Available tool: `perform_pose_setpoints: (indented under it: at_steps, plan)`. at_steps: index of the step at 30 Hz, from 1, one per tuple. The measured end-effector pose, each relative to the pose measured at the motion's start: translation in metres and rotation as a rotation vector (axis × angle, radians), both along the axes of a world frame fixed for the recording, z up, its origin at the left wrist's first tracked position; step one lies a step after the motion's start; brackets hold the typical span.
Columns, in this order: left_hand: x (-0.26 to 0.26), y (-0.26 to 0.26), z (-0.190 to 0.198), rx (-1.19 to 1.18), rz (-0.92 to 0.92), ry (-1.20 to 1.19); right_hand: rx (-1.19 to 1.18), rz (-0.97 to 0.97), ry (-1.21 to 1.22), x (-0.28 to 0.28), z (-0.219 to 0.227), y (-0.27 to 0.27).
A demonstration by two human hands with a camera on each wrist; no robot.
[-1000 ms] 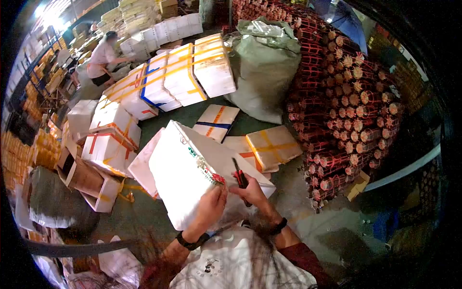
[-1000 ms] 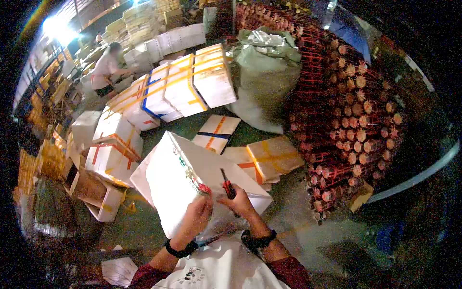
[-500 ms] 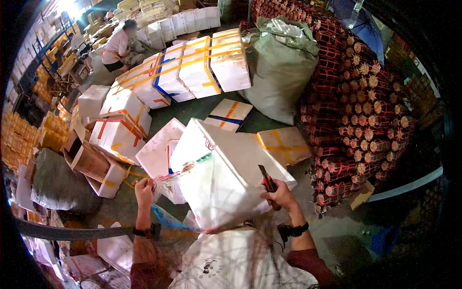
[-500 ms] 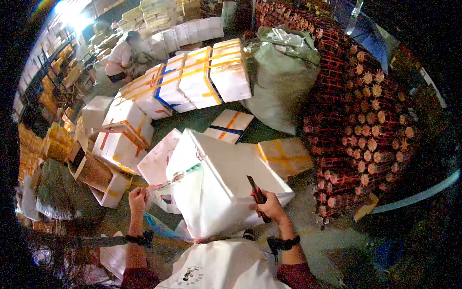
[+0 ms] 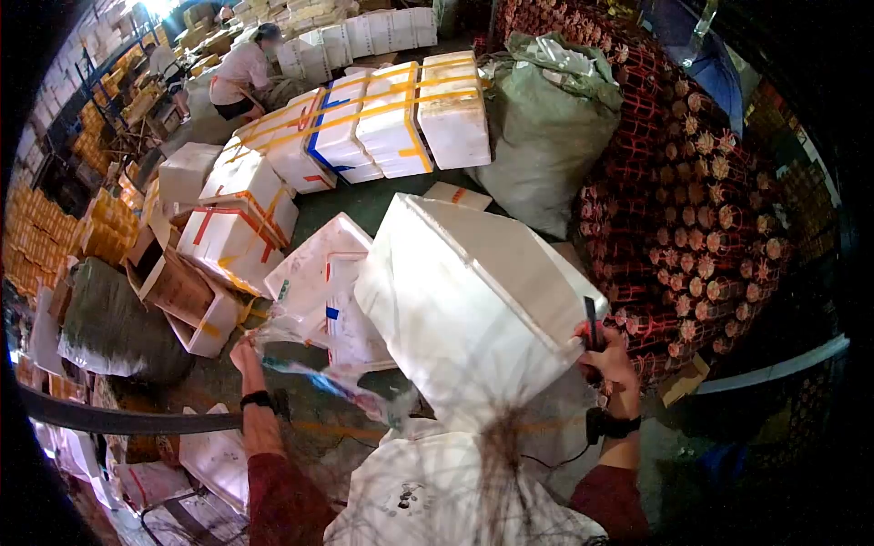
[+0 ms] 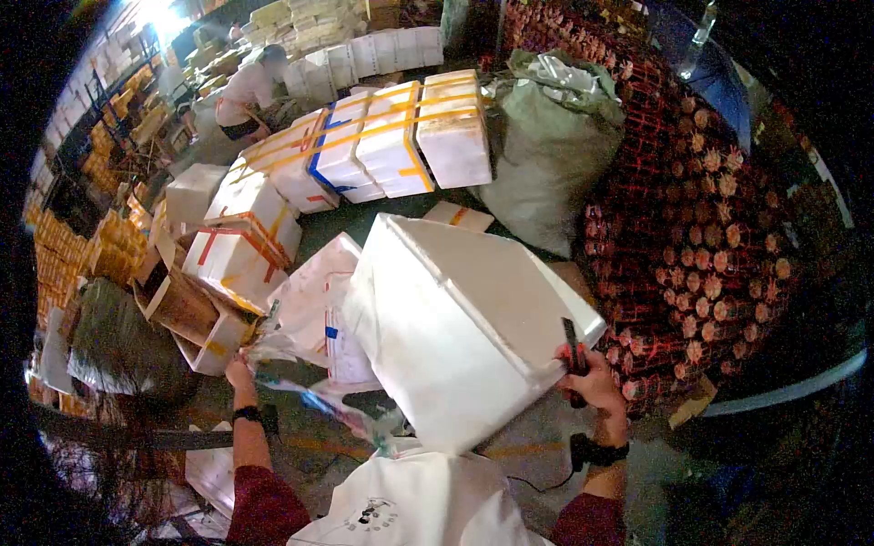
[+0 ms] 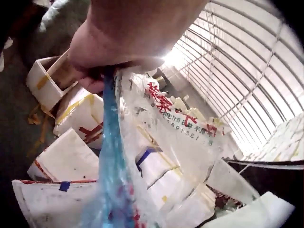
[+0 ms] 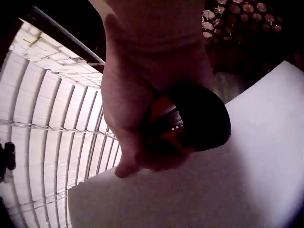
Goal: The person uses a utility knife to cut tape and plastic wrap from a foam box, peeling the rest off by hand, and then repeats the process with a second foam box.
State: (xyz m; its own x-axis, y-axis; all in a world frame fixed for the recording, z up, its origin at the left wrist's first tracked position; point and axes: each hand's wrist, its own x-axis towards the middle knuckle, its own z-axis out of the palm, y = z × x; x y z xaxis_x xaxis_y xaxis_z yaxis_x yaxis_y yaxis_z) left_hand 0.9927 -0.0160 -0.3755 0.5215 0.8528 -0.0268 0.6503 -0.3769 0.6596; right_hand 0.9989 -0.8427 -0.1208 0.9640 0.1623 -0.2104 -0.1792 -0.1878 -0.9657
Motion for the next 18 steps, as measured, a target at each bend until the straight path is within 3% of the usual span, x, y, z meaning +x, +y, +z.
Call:
perform_pose_setpoints:
  at_steps: [1, 2, 3, 4, 7, 9, 10, 11, 12, 14, 16, 17, 18]
  plan:
    - [0.005, 0.05, -0.023, 0.223, -0.031, 0.184, 0.079, 0.006, 0.066, 0.004, 0.004, -0.011]
    - [0.01, 0.074, -0.035, 0.444, -0.06, 0.364, 0.072, 0.056, -0.054, 0.009, 0.008, -0.017]
    - [0.009, 0.085, -0.019, 0.134, 0.05, 0.045, 0.065, 0.105, -0.172, 0.013, 0.013, -0.024]
    - [0.007, 0.094, -0.001, -0.13, 0.193, -0.307, -0.008, 0.109, -0.089, 0.014, 0.018, -0.037]
    - [-0.001, 0.128, 0.038, 0.159, 0.115, 0.448, -0.101, 0.178, -0.121, 0.011, 0.043, -0.045]
    - [-0.016, 0.145, 0.063, 0.34, 0.052, 0.962, 0.051, 0.219, -0.304, 0.009, 0.037, -0.065]
    - [-0.038, 0.173, 0.044, 0.517, 0.064, 0.616, 0.179, 0.262, -0.434, 0.009, 0.03, -0.076]
    - [-0.059, 0.199, 0.026, 0.694, 0.013, 0.295, 0.162, 0.24, -0.401, -0.001, 0.055, -0.075]
    - [-0.069, 0.184, 0.041, 0.34, 0.087, 0.09, 0.104, 0.295, -0.386, -0.003, 0.061, -0.082]
    - [-0.079, 0.154, 0.059, 0.054, 0.176, 0.103, 0.048, 0.344, -0.338, -0.008, 0.068, -0.095]
    - [-0.068, 0.143, 0.074, 0.199, 0.198, 0.525, 0.109, 0.265, -0.282, -0.013, 0.071, -0.087]
    - [-0.07, 0.148, 0.071, 0.239, 0.21, 0.575, 0.081, 0.248, -0.23, -0.011, 0.078, -0.085]
    - [-0.073, 0.167, 0.056, 0.186, 0.191, 0.381, 0.054, 0.231, -0.177, -0.008, 0.085, -0.083]
